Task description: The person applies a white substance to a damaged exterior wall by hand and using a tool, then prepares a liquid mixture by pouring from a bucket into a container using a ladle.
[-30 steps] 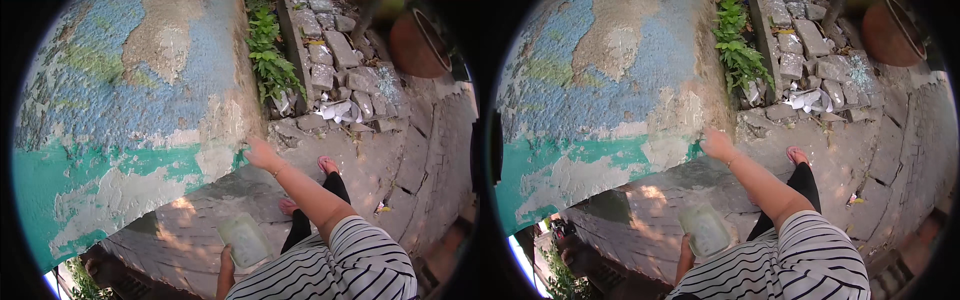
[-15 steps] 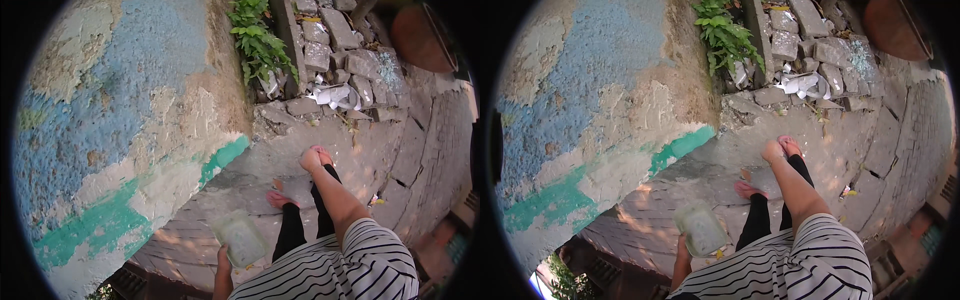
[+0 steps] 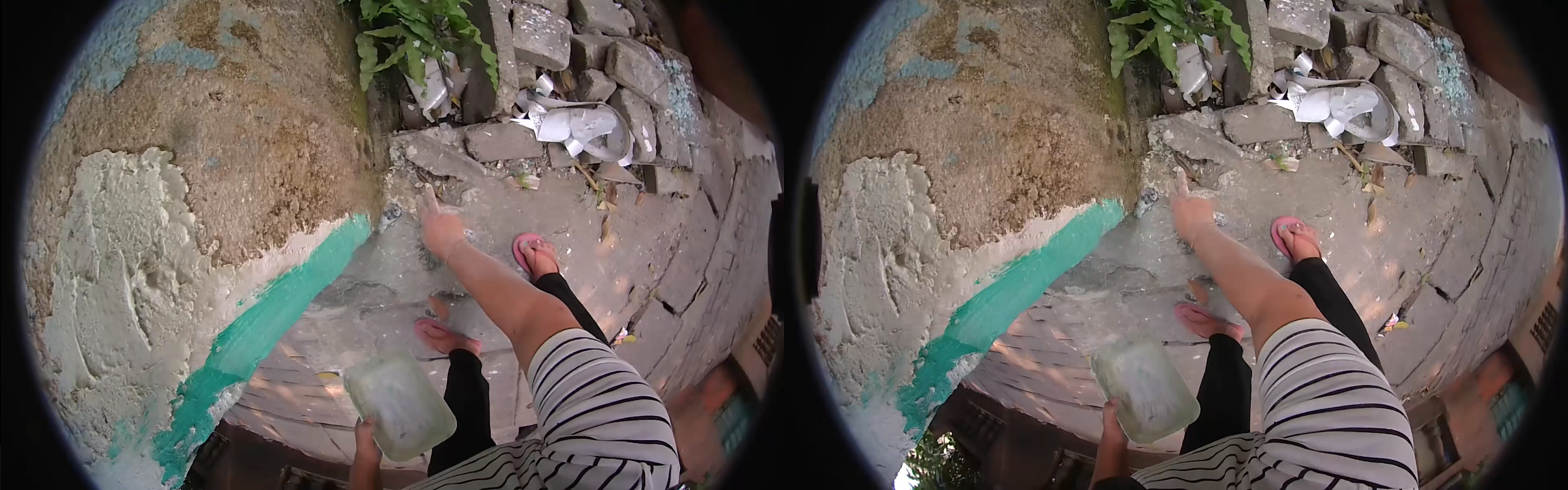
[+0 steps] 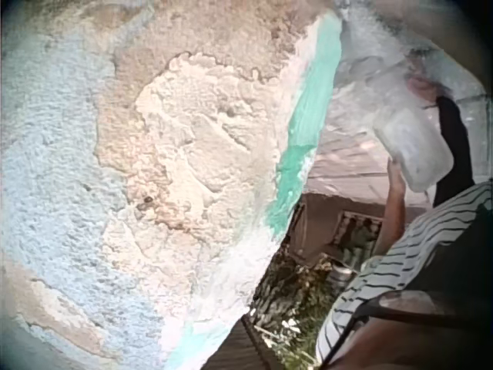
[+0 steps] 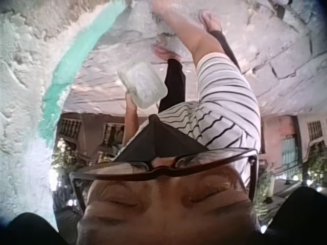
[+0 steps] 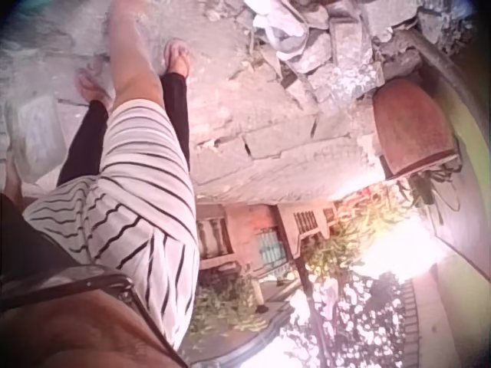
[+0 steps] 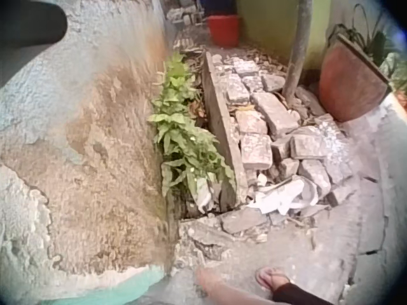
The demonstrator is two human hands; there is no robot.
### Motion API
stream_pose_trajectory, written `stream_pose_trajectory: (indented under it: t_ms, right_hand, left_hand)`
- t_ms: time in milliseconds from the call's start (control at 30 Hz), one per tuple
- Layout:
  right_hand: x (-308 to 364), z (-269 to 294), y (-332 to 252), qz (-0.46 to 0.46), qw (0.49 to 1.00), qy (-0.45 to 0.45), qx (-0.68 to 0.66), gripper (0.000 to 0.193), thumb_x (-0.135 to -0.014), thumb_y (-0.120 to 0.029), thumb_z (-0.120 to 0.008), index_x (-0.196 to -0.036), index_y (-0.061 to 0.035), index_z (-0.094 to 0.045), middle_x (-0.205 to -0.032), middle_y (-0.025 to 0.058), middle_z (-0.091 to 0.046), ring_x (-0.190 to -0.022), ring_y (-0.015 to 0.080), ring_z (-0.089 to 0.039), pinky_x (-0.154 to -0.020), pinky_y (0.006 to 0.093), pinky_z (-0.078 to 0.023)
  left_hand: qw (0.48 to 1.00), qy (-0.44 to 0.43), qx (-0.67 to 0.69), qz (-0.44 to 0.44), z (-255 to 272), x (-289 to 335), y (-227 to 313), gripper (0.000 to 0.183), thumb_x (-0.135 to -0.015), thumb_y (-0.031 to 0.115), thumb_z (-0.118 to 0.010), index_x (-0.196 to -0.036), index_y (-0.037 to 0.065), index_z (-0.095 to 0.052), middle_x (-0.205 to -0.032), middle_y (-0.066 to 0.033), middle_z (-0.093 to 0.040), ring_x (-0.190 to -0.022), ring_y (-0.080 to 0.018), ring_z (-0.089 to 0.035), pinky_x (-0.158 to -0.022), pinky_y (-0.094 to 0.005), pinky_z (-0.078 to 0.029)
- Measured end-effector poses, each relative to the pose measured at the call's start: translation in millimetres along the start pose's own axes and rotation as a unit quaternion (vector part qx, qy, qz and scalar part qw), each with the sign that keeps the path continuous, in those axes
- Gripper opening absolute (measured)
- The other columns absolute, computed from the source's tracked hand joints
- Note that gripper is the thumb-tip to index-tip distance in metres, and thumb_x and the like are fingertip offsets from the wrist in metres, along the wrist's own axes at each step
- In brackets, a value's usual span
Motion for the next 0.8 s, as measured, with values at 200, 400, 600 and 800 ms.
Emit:
stream_pose_trajectory:
  t_ms: [200, 400, 600, 800]
  right_hand:
    - [-69.7, -63.4, -31.2, 0.082, 0.991, 0.097, 0.032, 0.058, -0.085, -0.011, -0.045, -0.141, -0.0086, -0.034, -0.151, 0.0205, -0.019, -0.08, 0.0242, -0.068, -0.063, 0.0376, -0.052]
    - [-82.9, -115.7, -40.4, 0.123, 0.987, 0.052, 0.095, 0.049, -0.086, -0.014, -0.048, -0.135, -0.0083, -0.043, -0.147, 0.0209, -0.027, -0.085, 0.024, -0.067, -0.062, 0.0375, -0.052]
    - [-82.4, -102.1, -60.5, 0.16, 0.984, 0.024, 0.07, 0.04, -0.086, -0.013, -0.048, -0.126, -0.0067, -0.05, -0.142, 0.0172, -0.037, -0.098, 0.0239, -0.063, -0.07, 0.0358, -0.052]
    - [-85.6, -113.5, -62.3, 0.2, 0.975, 0.005, 0.094, 0.028, -0.084, -0.011, -0.05, -0.109, -0.0052, -0.06, -0.129, 0.0139, -0.049, -0.101, 0.0241, -0.06, -0.076, 0.0364, -0.051]
  left_hand:
    - [0.997, -0.066, 0.038, 0.016, -43.2, -18.1, -6.1, 0.073, -0.078, 0.044, -0.058, -0.134, 0.003, -0.037, -0.127, -0.0138, -0.048, -0.116, -0.0326, -0.048, -0.098, -0.0462, -0.039]
    - [0.995, -0.069, 0.068, 0.028, -48.6, -31.7, -4.9, 0.07, -0.078, 0.04, -0.061, -0.134, 0.004, -0.038, -0.128, -0.0156, -0.048, -0.117, -0.0339, -0.048, -0.099, -0.048, -0.04]
    - [0.992, -0.068, 0.085, 0.056, -41.1, -40.7, -8.8, 0.073, -0.076, 0.039, -0.064, -0.134, 0.004, -0.038, -0.128, -0.0155, -0.048, -0.117, -0.0334, -0.048, -0.098, -0.0475, -0.041]
    - [0.994, -0.043, 0.095, 0.015, -68.7, -41.6, 22.4, 0.074, -0.074, 0.034, -0.071, -0.129, -0.004, -0.039, -0.114, -0.0134, -0.056, -0.099, -0.0267, -0.059, -0.083, -0.0402, -0.051]
Point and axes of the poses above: each hand's wrist, its own x-axis away from the middle knuckle, its own z-axis out of the back of the hand, y = z × x, the point moved 8 cm from there along -x, towards the middle knuckle
